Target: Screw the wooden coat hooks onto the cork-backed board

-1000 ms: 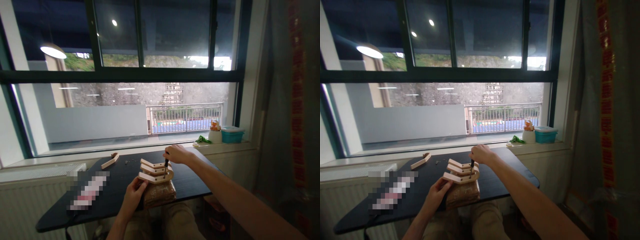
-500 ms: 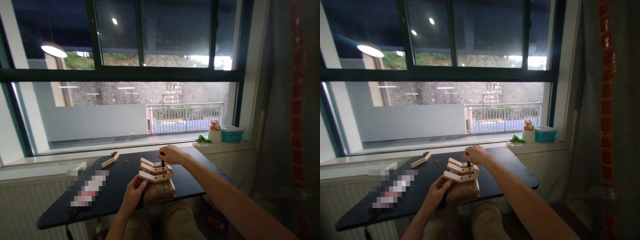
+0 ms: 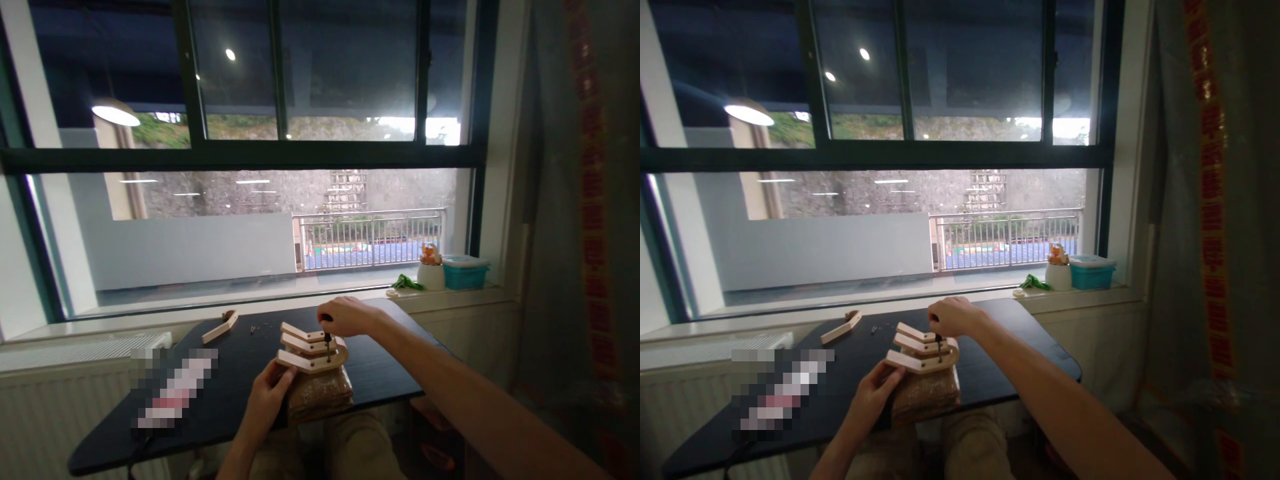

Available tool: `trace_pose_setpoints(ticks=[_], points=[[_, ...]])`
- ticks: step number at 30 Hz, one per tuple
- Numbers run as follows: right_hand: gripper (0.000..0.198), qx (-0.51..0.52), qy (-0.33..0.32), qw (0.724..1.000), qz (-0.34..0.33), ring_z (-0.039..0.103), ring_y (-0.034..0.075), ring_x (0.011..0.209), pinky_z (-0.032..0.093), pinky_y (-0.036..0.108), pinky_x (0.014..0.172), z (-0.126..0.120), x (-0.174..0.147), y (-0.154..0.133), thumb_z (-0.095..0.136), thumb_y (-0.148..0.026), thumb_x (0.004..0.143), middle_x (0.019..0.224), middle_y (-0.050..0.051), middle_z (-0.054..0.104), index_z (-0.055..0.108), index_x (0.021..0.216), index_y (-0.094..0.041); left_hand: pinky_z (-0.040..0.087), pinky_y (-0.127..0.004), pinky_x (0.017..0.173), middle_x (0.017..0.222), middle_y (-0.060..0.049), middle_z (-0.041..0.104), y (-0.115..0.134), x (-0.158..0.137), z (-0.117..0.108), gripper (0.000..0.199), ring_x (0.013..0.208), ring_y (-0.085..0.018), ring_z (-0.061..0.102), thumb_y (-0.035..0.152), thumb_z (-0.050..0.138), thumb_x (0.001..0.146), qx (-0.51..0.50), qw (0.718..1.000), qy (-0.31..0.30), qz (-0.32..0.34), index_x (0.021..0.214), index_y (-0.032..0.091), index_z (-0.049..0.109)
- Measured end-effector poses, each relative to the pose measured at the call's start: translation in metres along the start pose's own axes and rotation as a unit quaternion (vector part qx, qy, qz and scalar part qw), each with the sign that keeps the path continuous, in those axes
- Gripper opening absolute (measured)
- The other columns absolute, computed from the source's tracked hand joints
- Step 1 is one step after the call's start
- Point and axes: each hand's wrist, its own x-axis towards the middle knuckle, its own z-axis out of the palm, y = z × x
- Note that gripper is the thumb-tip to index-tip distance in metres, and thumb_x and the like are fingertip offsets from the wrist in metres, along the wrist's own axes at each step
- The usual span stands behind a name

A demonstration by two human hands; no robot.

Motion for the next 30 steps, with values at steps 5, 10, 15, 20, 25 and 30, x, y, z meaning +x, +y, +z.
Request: trace_pose_setpoints(ticks=[5, 10, 15, 20, 25, 30], points=[[0.028, 0.005, 0.010, 1.000, 0.010, 0.062, 0.020, 0.085, 0.040, 0.027, 0.068, 0.006, -0.002, -0.003, 0.040, -0.029, 0.082, 0.092, 0.006, 0.069, 0.064, 0.096, -0.023, 0.050, -0.032, 0.084, 0.097, -0.008, 0.071, 0.001, -0.001, 0.000, 0.041, 0.095, -0.026, 0.063, 0.042, 0.067, 0.065, 0.003, 1.000, -0.001, -0.005, 0.095, 0.014, 0.067], [0.031, 0.012, 0.010, 0.999, 0.047, 0.062, 0.021, 0.087, 0.040, 0.027, 0.067, 0.011, -0.001, 0.002, 0.040, -0.035, 0.083, 0.091, 0.009, 0.069, 0.065, 0.094, -0.020, 0.049, -0.032, 0.084, 0.098, -0.008, 0.070, 0.003, -0.001, 0.001, 0.041, 0.095, -0.026, 0.063, 0.042, 0.066, 0.065, 0.010, 1.000, -0.002, -0.006, 0.095, 0.013, 0.066], [0.038, 0.010, 0.008, 0.996, 0.084, 0.063, 0.023, 0.084, 0.040, 0.028, 0.065, 0.014, -0.004, 0.009, 0.037, -0.041, 0.086, 0.089, 0.012, 0.069, 0.065, 0.094, -0.016, 0.050, -0.031, 0.084, 0.097, -0.007, 0.071, 0.003, -0.001, 0.001, 0.039, 0.094, -0.026, 0.063, 0.042, 0.067, 0.065, 0.010, 1.000, -0.001, 0.001, 0.092, 0.014, 0.067], [0.036, 0.004, 0.019, 0.997, 0.076, 0.063, 0.024, 0.082, 0.039, 0.029, 0.063, 0.012, -0.007, 0.012, 0.040, -0.040, 0.085, 0.088, 0.012, 0.069, 0.066, 0.090, -0.016, 0.050, -0.030, 0.082, 0.093, -0.006, 0.071, -0.001, 0.001, -0.001, 0.038, 0.092, -0.025, 0.064, 0.043, 0.067, 0.065, 0.016, 1.000, -0.001, 0.010, 0.090, 0.015, 0.068], [0.027, 0.018, 0.027, 0.999, 0.019, 0.062, 0.018, 0.081, 0.037, 0.025, 0.063, 0.007, -0.011, 0.005, 0.040, -0.032, 0.084, 0.089, 0.003, 0.069, 0.063, 0.096, -0.025, 0.050, -0.030, 0.082, 0.094, -0.006, 0.071, 0.001, 0.000, 0.000, 0.037, 0.093, -0.025, 0.063, 0.042, 0.066, 0.067, 0.017, 1.000, -0.005, 0.007, 0.091, 0.015, 0.067], [0.027, 0.021, 0.034, 0.999, 0.020, 0.062, 0.019, 0.085, 0.037, 0.026, 0.067, 0.009, -0.013, -0.001, 0.039, -0.032, 0.085, 0.090, 0.005, 0.069, 0.063, 0.095, -0.022, 0.050, -0.030, 0.084, 0.096, -0.006, 0.071, 0.004, -0.001, 0.001, 0.036, 0.094, -0.025, 0.063, 0.042, 0.065, 0.067, 0.023, 1.000, -0.003, 0.008, 0.092, 0.015, 0.067]])
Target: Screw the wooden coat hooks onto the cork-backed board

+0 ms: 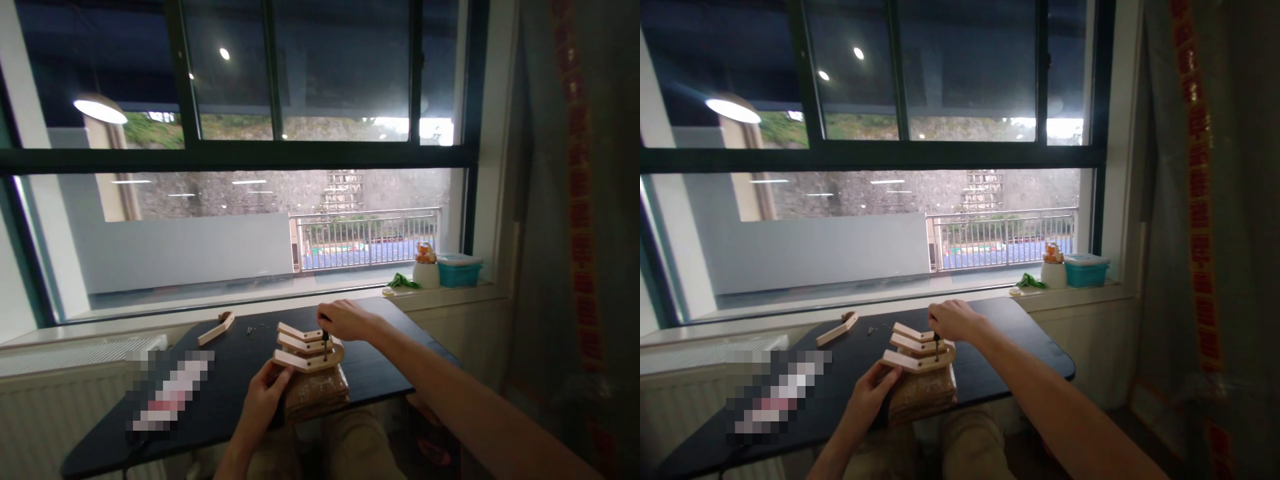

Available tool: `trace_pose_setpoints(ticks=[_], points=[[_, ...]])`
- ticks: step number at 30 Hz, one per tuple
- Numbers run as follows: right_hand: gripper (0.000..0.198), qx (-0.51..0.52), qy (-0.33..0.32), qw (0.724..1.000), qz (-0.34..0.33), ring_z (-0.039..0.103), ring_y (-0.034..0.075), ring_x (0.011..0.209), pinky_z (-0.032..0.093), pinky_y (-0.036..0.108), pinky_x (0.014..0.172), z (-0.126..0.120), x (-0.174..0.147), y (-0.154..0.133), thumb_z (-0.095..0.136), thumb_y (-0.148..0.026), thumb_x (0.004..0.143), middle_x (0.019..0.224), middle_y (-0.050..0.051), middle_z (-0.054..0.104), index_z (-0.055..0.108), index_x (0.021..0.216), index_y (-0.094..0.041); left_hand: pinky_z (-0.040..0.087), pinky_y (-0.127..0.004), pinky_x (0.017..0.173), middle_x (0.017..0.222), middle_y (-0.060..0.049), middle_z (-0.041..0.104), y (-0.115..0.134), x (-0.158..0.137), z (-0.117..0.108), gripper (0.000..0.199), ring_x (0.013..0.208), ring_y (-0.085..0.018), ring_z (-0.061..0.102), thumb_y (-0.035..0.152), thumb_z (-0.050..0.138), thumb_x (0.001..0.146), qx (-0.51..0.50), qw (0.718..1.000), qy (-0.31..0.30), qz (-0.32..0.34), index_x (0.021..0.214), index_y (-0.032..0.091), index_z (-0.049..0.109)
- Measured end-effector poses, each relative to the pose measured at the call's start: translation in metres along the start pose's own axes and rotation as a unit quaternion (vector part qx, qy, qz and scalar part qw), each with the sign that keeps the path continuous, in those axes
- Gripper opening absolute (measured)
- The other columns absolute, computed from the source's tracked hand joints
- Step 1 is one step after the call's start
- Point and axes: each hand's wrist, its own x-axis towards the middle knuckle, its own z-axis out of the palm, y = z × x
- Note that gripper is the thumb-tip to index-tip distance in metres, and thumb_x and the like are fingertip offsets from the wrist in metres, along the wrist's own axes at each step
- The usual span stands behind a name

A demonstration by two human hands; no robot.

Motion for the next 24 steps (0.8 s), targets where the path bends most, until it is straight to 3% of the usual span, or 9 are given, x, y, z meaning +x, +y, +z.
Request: trace_pose_setpoints(ticks=[12, 16, 24], points=[[0.041, -0.022, -0.003, 0.995, 0.095, 0.063, 0.027, 0.089, 0.043, 0.032, 0.068, 0.008, 0.006, 0.005, 0.035, -0.038, 0.087, 0.094, 0.018, 0.068, 0.065, 0.097, -0.011, 0.049, -0.030, 0.085, 0.098, -0.006, 0.071, -0.008, 0.002, -0.002, 0.037, 0.096, -0.025, 0.063, 0.043, 0.066, 0.066, -0.004, 1.000, -0.006, 0.000, 0.092, 0.015, 0.066], [0.042, -0.031, -0.002, 0.997, 0.073, 0.064, 0.029, 0.087, 0.043, 0.035, 0.069, 0.002, 0.004, 0.006, 0.035, -0.039, 0.087, 0.092, 0.018, 0.068, 0.068, 0.091, -0.012, 0.050, -0.031, 0.083, 0.095, -0.006, 0.071, -0.006, 0.002, -0.001, 0.040, 0.094, -0.026, 0.064, 0.044, 0.068, 0.063, -0.009, 1.000, 0.003, -0.011, 0.091, 0.015, 0.067], [0.030, -0.009, 0.002, 1.000, -0.013, 0.063, 0.020, 0.088, 0.040, 0.027, 0.068, -0.005, 0.005, 0.002, 0.041, -0.032, 0.083, 0.094, 0.005, 0.070, 0.066, 0.096, -0.025, 0.050, -0.030, 0.083, 0.095, -0.007, 0.072, -0.005, 0.002, -0.002, 0.037, 0.093, -0.025, 0.064, 0.042, 0.067, 0.064, -0.002, 1.000, 0.004, -0.001, 0.089, 0.014, 0.068]])
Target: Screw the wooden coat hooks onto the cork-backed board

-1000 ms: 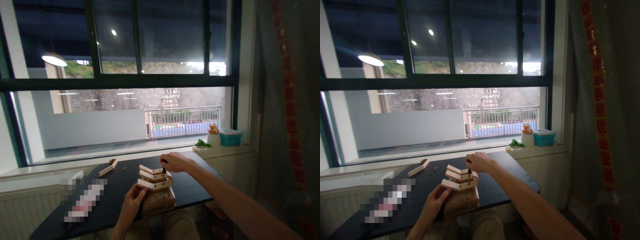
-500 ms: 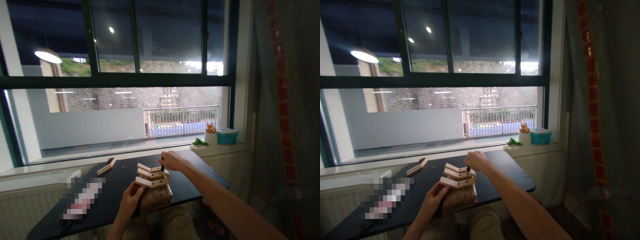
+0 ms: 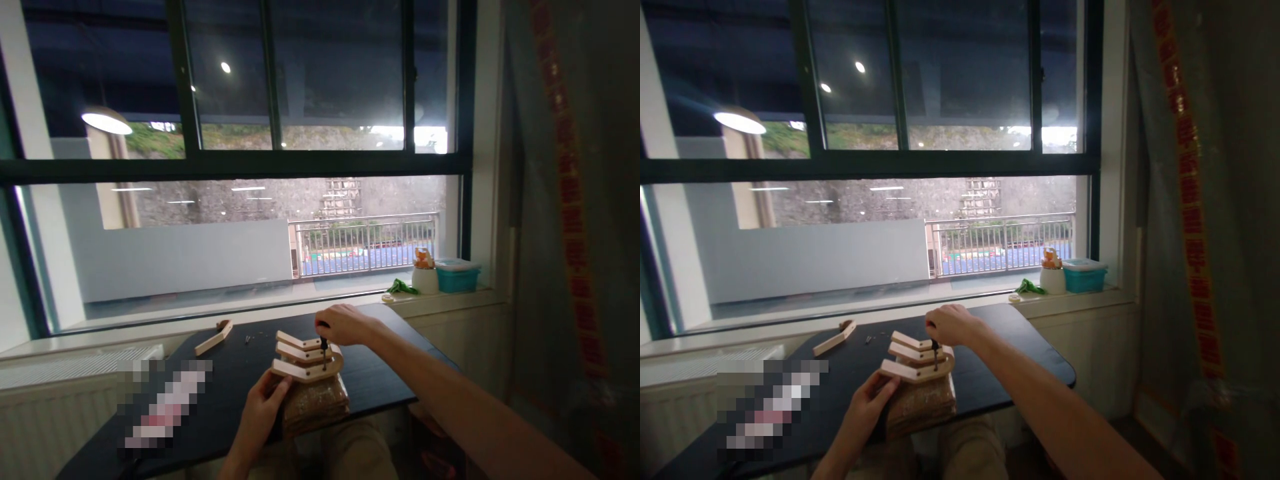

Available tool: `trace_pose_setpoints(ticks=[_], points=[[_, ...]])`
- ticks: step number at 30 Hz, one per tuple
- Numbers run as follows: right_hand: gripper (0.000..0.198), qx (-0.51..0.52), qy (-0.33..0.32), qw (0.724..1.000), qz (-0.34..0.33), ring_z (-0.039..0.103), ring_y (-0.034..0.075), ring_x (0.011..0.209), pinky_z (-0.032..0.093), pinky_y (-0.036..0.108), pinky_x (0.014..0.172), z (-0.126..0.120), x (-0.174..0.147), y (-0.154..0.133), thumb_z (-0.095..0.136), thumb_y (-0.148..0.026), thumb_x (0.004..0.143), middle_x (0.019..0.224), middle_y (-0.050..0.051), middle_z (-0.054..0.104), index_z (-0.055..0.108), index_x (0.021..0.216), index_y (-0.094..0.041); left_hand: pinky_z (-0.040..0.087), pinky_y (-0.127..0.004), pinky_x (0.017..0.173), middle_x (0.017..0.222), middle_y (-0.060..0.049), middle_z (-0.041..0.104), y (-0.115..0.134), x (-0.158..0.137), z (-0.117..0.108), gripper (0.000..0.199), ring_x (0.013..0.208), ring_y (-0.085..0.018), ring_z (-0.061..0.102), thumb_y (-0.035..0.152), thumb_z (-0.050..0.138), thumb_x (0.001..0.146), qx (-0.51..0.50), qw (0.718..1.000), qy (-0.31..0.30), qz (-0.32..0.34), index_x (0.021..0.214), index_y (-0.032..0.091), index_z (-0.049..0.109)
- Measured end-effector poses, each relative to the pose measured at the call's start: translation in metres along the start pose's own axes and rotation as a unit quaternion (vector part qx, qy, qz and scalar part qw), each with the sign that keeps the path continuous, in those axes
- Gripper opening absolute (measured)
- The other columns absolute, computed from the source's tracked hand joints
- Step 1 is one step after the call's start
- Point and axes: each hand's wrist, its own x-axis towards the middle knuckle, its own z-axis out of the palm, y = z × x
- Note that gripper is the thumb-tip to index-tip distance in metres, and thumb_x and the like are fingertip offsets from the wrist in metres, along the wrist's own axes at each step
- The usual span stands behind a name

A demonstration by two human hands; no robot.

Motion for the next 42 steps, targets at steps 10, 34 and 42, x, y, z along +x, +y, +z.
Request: trace_pose_setpoints(ticks=[10, 34, 42], points=[[0.033, 0.006, 0.006, 0.999, 0.051, 0.063, 0.020, 0.085, 0.040, 0.025, 0.067, 0.010, 0.012, -0.001, 0.043, -0.038, 0.084, 0.090, 0.009, 0.070, 0.068, 0.091, -0.019, 0.050, -0.030, 0.086, 0.095, -0.007, 0.071, 0.002, 0.000, 0.001, 0.042, 0.097, -0.026, 0.063, 0.044, 0.067, 0.063, -0.013, 1.000, -0.001, -0.010, 0.092, 0.015, 0.067], [0.031, -0.019, -0.009, 1.000, 0.015, 0.062, 0.020, 0.086, 0.040, 0.025, 0.067, 0.007, 0.005, -0.002, 0.041, -0.035, 0.086, 0.090, 0.008, 0.069, 0.066, 0.093, -0.019, 0.049, -0.031, 0.085, 0.098, -0.007, 0.070, -0.003, 0.000, 0.001, 0.038, 0.095, -0.025, 0.063, 0.041, 0.064, 0.069, -0.004, 1.000, -0.014, 0.006, 0.096, 0.014, 0.066], [0.043, -0.036, -0.009, 0.998, 0.054, 0.063, 0.025, 0.088, 0.042, 0.031, 0.068, 0.011, 0.011, -0.004, 0.033, -0.040, 0.089, 0.093, 0.015, 0.068, 0.068, 0.091, -0.015, 0.050, -0.032, 0.084, 0.095, -0.007, 0.071, 0.004, -0.001, 0.002, 0.038, 0.094, -0.026, 0.064, 0.043, 0.066, 0.065, -0.004, 1.000, -0.001, -0.001, 0.090, 0.014, 0.067]])
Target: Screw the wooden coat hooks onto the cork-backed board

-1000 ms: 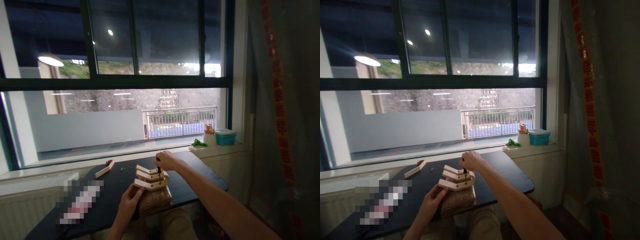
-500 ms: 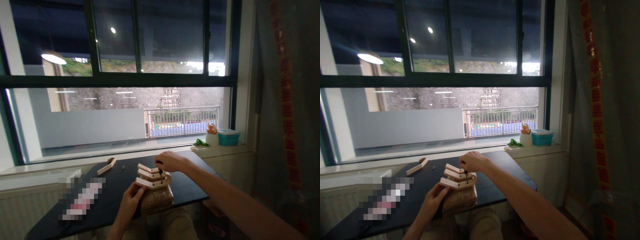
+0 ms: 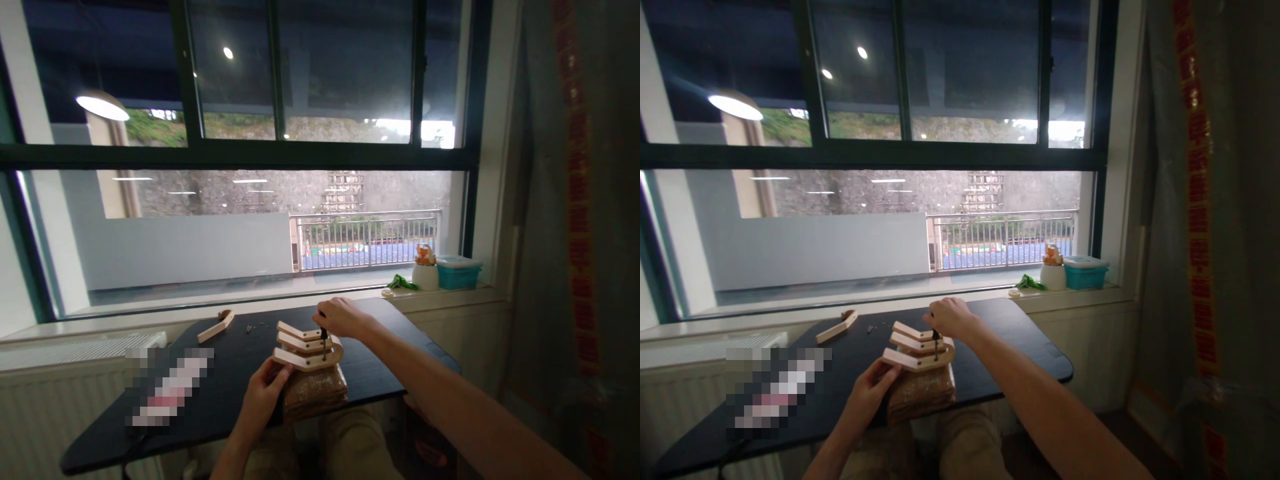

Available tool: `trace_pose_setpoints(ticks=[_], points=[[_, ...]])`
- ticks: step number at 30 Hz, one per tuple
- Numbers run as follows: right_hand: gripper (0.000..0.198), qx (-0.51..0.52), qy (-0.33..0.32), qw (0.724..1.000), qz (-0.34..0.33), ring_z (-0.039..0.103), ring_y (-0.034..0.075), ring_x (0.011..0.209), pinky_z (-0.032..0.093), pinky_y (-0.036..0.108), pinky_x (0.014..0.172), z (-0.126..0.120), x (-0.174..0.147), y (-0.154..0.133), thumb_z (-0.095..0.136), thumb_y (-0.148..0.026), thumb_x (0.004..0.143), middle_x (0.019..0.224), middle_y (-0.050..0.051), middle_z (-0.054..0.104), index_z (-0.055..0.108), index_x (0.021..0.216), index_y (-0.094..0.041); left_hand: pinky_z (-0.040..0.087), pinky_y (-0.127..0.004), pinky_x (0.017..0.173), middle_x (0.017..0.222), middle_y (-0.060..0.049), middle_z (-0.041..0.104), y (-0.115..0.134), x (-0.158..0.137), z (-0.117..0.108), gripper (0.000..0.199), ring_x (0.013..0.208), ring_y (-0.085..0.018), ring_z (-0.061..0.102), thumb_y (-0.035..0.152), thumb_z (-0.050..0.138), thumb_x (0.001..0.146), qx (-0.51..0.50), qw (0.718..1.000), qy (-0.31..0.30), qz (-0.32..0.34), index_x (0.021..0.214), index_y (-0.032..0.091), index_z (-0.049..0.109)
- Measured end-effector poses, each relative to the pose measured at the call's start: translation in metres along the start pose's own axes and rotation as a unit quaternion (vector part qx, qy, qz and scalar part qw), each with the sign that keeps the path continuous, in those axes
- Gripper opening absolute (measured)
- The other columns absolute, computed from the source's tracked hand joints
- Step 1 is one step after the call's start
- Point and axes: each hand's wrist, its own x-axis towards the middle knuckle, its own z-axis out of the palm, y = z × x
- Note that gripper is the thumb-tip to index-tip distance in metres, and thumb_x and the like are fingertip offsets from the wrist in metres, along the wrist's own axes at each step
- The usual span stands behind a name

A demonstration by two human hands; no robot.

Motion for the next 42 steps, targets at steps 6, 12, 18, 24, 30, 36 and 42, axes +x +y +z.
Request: trace_pose_setpoints(ticks=[6, 12, 18, 24, 30, 36, 42], points=[[0.028, 0.020, -0.028, 0.998, -0.055, 0.063, 0.020, 0.083, 0.040, 0.026, 0.066, -0.016, -0.008, 0.006, 0.043, -0.033, 0.082, 0.092, 0.005, 0.069, 0.066, 0.093, -0.024, 0.051, -0.033, 0.082, 0.094, -0.007, 0.072, 0.002, 0.000, 0.000, 0.041, 0.092, -0.026, 0.064, 0.045, 0.067, 0.063, -0.001, 1.000, 0.003, -0.005, 0.091, 0.015, 0.068], [0.025, 0.044, -0.035, 0.996, -0.074, 0.061, 0.017, 0.083, 0.038, 0.023, 0.065, -0.011, -0.012, 0.012, 0.045, -0.029, 0.079, 0.091, 0.001, 0.068, 0.065, 0.094, -0.026, 0.050, -0.031, 0.082, 0.094, -0.006, 0.071, 0.000, -0.001, 0.000, 0.037, 0.091, -0.024, 0.064, 0.043, 0.065, 0.067, 0.009, 1.000, 0.001, -0.007, 0.091, 0.015, 0.067], [0.031, 0.040, -0.028, 0.999, -0.016, 0.061, 0.019, 0.082, 0.038, 0.024, 0.063, -0.004, -0.009, 0.014, 0.043, -0.038, 0.083, 0.087, 0.006, 0.069, 0.066, 0.092, -0.020, 0.050, -0.030, 0.081, 0.091, -0.006, 0.071, 0.000, -0.001, 0.001, 0.038, 0.092, -0.024, 0.064, 0.045, 0.065, 0.065, 0.013, 1.000, 0.006, -0.002, 0.087, 0.015, 0.068], [0.038, 0.026, -0.020, 0.999, 0.010, 0.062, 0.020, 0.080, 0.036, 0.025, 0.060, -0.001, -0.006, 0.016, 0.040, -0.045, 0.085, 0.086, 0.009, 0.069, 0.067, 0.090, -0.019, 0.048, -0.032, 0.085, 0.100, -0.007, 0.069, -0.003, 0.002, 0.000, 0.040, 0.098, -0.025, 0.062, 0.046, 0.067, 0.065, 0.004, 1.000, -0.024, -0.015, 0.091, 0.016, 0.065], [0.033, 0.046, 0.001, 0.998, -0.035, 0.061, 0.018, 0.075, 0.030, 0.026, 0.059, 0.013, 0.003, 0.003, 0.036, -0.042, 0.088, 0.082, 0.005, 0.068, 0.061, 0.094, -0.021, 0.033, -0.041, 0.105, 0.128, -0.011, 0.053, -0.008, 0.000, -0.002, 0.072, 0.121, -0.030, 0.045, 0.038, 0.077, 0.054, 0.110, 0.991, -0.079, -0.020, 0.119, 0.017, 0.054], [0.021, 0.081, 0.040, 0.994, -0.065, 0.058, 0.014, 0.066, 0.027, 0.026, 0.058, 0.032, 0.014, 0.010, 0.038, -0.033, 0.088, 0.073, 0.000, 0.066, 0.056, 0.087, -0.022, 0.025, -0.051, 0.108, 0.136, -0.012, 0.043, -0.018, 0.002, -0.004, 0.099, 0.129, -0.039, 0.032, 0.038, 0.082, 0.043, 0.212, 0.972, -0.093, 0.045, 0.133, 0.025, 0.043], [0.018, 0.160, 0.081, 0.983, -0.029, 0.052, 0.011, 0.058, 0.029, 0.023, 0.056, 0.050, 0.035, 0.017, 0.037, -0.028, 0.088, 0.065, -0.001, 0.059, 0.047, 0.075, -0.021, 0.031, -0.055, 0.103, 0.138, -0.010, 0.042, -0.049, 0.029, -0.015, 0.094, 0.126, -0.043, 0.035, 0.045, 0.081, 0.044, 0.281, 0.951, -0.103, 0.079, 0.131, 0.032, 0.046]])
